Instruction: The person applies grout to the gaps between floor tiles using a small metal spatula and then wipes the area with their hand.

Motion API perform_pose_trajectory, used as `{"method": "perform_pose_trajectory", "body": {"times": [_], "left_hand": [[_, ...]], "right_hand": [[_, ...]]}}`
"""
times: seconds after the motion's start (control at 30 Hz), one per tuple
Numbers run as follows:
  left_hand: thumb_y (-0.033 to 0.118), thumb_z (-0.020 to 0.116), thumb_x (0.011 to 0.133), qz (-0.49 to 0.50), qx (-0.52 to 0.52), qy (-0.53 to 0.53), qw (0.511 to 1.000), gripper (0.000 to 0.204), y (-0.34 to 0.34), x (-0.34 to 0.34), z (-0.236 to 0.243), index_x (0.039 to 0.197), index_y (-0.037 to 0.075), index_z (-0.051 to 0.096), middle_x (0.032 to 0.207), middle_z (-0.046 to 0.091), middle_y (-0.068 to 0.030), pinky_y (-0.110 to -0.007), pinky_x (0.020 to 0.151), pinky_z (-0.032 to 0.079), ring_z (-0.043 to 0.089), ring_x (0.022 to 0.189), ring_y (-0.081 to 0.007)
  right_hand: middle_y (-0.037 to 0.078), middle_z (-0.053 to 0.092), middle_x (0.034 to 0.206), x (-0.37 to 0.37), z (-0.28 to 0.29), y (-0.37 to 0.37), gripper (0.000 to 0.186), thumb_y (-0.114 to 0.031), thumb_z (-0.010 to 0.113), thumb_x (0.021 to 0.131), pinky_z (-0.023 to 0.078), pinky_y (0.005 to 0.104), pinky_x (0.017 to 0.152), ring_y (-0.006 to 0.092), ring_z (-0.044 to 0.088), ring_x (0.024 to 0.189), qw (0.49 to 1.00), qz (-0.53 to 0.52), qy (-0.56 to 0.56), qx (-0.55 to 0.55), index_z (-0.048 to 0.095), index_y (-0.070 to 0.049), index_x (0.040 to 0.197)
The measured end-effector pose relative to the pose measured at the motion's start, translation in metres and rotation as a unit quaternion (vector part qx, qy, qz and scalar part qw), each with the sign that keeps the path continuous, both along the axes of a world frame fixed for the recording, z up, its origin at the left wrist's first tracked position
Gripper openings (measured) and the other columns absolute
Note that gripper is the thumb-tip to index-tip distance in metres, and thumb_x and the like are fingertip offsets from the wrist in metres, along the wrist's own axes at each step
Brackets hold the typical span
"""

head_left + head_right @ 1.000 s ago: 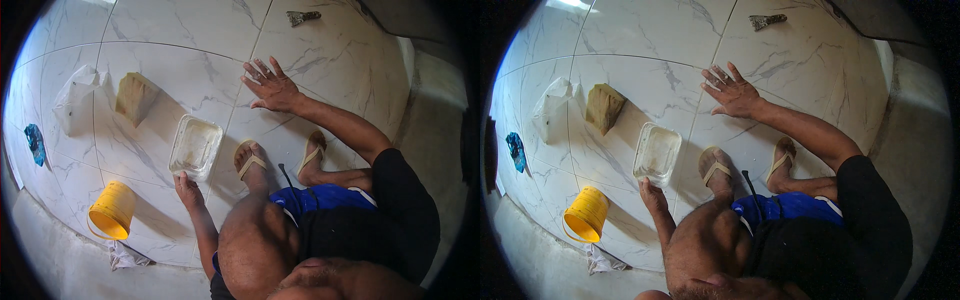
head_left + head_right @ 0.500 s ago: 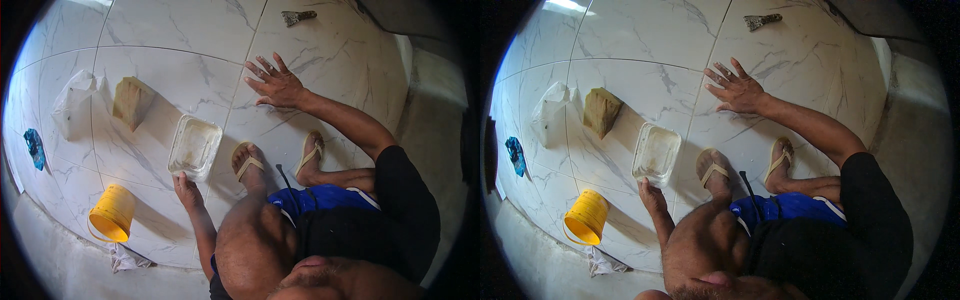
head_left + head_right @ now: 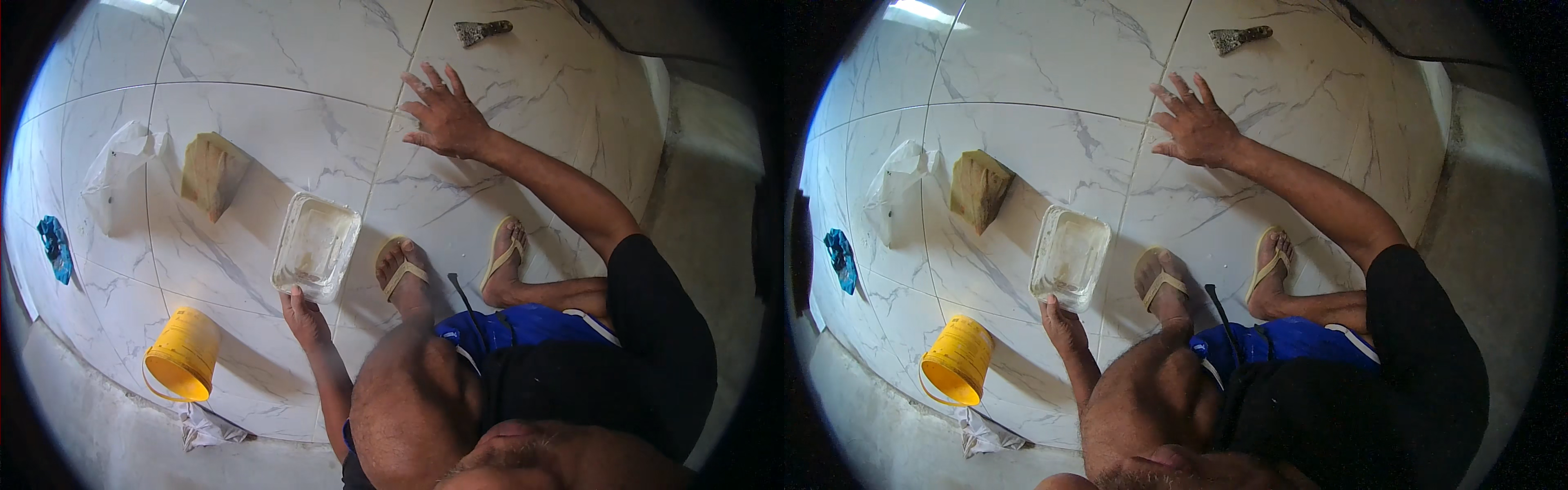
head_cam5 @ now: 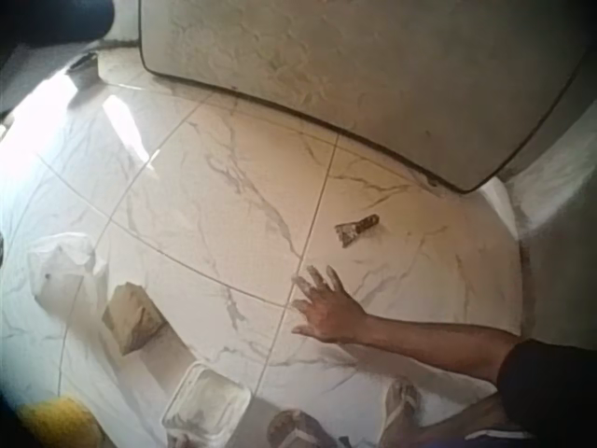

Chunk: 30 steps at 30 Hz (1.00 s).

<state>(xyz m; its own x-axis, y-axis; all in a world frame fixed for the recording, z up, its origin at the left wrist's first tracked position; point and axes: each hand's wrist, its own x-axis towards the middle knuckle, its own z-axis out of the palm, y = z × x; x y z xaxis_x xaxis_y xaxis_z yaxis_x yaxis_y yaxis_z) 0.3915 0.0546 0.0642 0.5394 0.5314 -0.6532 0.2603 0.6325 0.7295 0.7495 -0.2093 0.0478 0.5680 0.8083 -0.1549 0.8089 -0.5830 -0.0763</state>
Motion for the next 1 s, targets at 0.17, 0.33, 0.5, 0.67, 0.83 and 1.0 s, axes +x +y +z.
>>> {"method": "perform_pose_trajectory", "body": {"times": [0.17,0.33,0.5,0.67,0.83,1.0], "left_hand": [[0.02,0.057,0.106,-0.007,-0.006,-0.001,1.0,0.049,0.0,-0.006,-0.002,0.148,-0.002,0.046,0.143,0.057,-0.0142,-0.038,0.111,0.045,0.057,0.13,-0.0239],[0.027,0.056,0.106,-0.009,0.014,0.026,1.0,0.047,0.001,-0.012,0.001,0.142,-0.002,0.05,0.137,0.061,-0.0128,-0.036,0.107,0.047,0.06,0.125,-0.0233],[0.027,0.055,0.106,-0.023,0.004,0.019,1.0,0.049,-0.005,0.005,0.007,0.144,-0.002,0.048,0.139,0.059,-0.0136,-0.038,0.11,0.045,0.058,0.128,-0.0238],[0.027,0.055,0.106,-0.031,0.009,0.013,0.999,0.051,-0.008,0.009,0.008,0.147,-0.002,0.047,0.142,0.057,-0.0145,-0.04,0.113,0.042,0.055,0.132,-0.0246],[0.024,0.058,0.106,-0.008,0.008,0.015,1.0,0.047,-0.004,0.005,0.012,0.143,-0.002,0.049,0.135,0.061,-0.0141,-0.036,0.106,0.047,0.06,0.124,-0.0227],[0.024,0.058,0.106,-0.024,0.006,0.0,1.0,0.047,-0.008,0.01,0.01,0.143,-0.002,0.05,0.135,0.061,-0.0136,-0.036,0.105,0.047,0.06,0.123,-0.0219]], "right_hand": [[0.012,0.034,0.165,0.003,-0.007,-0.006,0.058,-0.062,0.062,0.093,0.002,0.0585,0.127,0.035,0.018,0.157,0.997,0.078,-0.011,0.014,0.067,-0.018,0.131],[0.009,0.033,0.166,-0.01,-0.007,-0.034,0.066,-0.064,0.064,0.091,-0.001,0.0582,0.127,0.0316,0.017,0.157,0.998,0.062,-0.022,-0.001,0.063,-0.019,0.138],[0.009,0.029,0.168,-0.024,-0.01,-0.041,0.079,-0.067,0.066,0.087,-0.003,0.0585,0.128,0.0313,0.012,0.159,0.996,0.075,-0.04,-0.022,0.058,-0.014,0.144],[0.008,0.026,0.17,-0.031,-0.022,-0.043,0.083,-0.07,0.065,0.085,-0.005,0.0604,0.128,0.0321,0.009,0.16,0.993,0.09,-0.072,-0.022,0.056,-0.011,0.144],[0.009,0.024,0.171,-0.032,-0.025,-0.047,0.085,-0.071,0.063,0.085,-0.005,0.0623,0.127,0.0317,0.006,0.161,0.995,0.077,-0.053,-0.03,0.055,-0.011,0.145],[0.009,0.024,0.171,-0.029,-0.027,-0.062,0.085,-0.072,0.062,0.086,-0.004,0.0627,0.127,0.0318,0.007,0.161,0.992,0.092,-0.08,-0.024,0.055,-0.011,0.145]]}}
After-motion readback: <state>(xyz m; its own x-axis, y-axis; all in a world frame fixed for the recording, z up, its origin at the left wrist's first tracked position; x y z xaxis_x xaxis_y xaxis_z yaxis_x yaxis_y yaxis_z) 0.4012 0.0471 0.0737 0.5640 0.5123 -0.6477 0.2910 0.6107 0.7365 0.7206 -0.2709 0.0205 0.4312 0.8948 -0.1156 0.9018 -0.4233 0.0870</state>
